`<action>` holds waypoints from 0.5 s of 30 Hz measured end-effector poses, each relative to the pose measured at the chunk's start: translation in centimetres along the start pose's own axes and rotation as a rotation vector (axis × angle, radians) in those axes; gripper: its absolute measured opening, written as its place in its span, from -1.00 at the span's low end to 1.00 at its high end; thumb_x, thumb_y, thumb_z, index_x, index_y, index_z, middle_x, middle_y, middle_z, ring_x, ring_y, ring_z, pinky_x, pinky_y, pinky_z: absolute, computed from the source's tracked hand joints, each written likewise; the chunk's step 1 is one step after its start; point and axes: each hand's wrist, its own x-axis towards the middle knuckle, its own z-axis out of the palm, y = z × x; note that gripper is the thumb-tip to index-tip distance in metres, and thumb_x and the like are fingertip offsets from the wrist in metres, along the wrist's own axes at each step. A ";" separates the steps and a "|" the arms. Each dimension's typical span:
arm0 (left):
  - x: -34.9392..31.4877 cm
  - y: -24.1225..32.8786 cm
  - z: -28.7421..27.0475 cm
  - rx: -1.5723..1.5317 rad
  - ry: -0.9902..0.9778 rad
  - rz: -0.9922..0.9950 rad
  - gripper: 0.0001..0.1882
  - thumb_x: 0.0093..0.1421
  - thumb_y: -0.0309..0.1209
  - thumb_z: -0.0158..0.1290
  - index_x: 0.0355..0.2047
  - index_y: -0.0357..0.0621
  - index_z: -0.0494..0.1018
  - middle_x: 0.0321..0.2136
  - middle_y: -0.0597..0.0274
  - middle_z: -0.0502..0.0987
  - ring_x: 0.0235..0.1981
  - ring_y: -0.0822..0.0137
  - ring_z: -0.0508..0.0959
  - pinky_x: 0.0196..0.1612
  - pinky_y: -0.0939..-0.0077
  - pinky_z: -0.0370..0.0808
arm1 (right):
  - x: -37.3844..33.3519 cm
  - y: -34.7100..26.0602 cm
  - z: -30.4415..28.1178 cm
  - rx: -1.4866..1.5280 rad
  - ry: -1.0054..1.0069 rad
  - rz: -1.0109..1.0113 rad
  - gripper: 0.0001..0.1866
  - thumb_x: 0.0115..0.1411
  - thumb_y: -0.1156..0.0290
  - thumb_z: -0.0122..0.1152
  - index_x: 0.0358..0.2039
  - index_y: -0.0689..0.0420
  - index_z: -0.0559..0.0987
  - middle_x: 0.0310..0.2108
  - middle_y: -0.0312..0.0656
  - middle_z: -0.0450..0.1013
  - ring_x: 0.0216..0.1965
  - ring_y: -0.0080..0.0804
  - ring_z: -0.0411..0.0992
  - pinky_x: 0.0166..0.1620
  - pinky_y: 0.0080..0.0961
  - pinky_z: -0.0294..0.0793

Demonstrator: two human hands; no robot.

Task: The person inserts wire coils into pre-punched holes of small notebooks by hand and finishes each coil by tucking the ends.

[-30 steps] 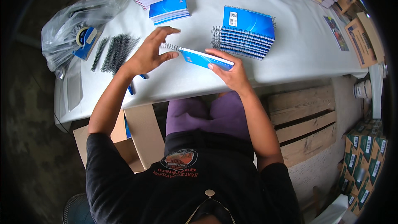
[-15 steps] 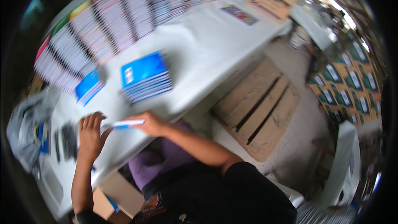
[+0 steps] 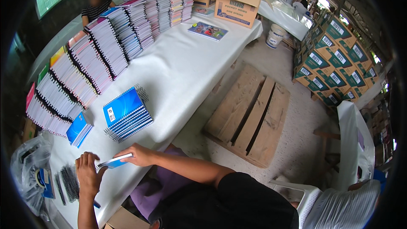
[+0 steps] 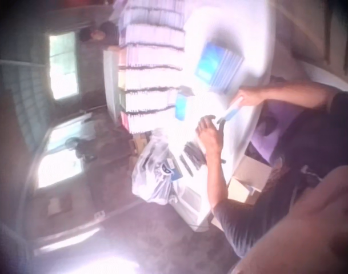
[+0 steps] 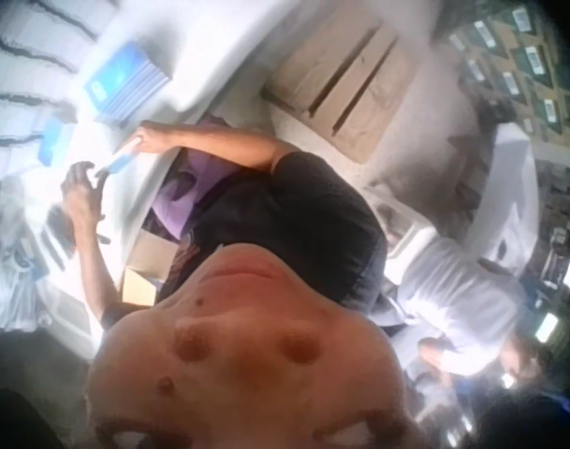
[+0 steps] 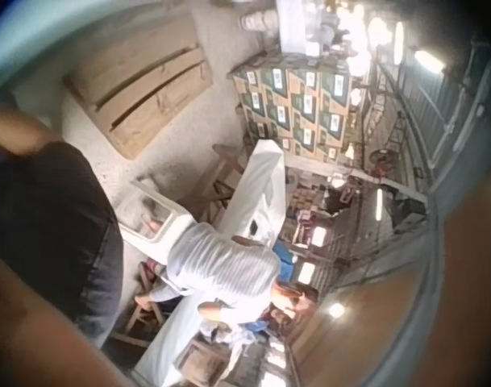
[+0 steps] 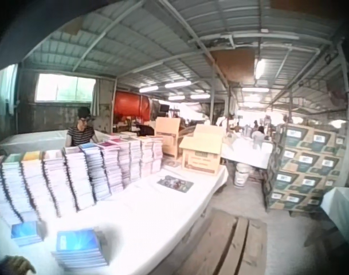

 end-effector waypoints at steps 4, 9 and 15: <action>-1.2 -2.5 0.8 -0.047 -0.156 0.114 -0.59 -0.21 -0.46 0.27 -0.30 -0.16 0.40 -0.15 0.05 0.40 -0.02 0.04 0.33 0.09 0.16 0.17 | 0.2 0.4 0.6 0.001 0.013 -0.083 -0.70 0.10 0.53 0.13 -0.10 0.15 0.53 -0.23 0.01 0.50 -0.24 -0.16 0.51 -0.17 -0.44 0.43; -3.7 -0.8 5.8 0.149 0.322 -0.097 -0.09 -0.06 0.09 0.09 0.12 -0.35 0.12 0.17 -0.34 0.03 0.24 -0.23 -0.05 0.22 -0.12 -0.22 | -0.8 -0.5 2.2 -0.031 0.073 -0.136 -0.67 0.08 0.56 0.13 -0.09 0.18 0.51 -0.19 0.02 0.48 -0.18 -0.09 0.48 -0.12 -0.41 0.43; -6.2 -3.7 10.5 0.338 0.716 0.050 0.16 0.05 0.41 -0.43 0.20 -0.56 -0.26 0.25 -0.37 -0.32 0.26 -0.35 -0.26 0.16 -0.29 -0.49 | -2.7 0.7 4.7 -0.004 0.032 -0.050 -0.52 0.00 0.67 0.06 -0.01 0.12 0.46 -0.06 -0.06 0.43 -0.07 -0.10 0.42 -0.01 -0.38 0.37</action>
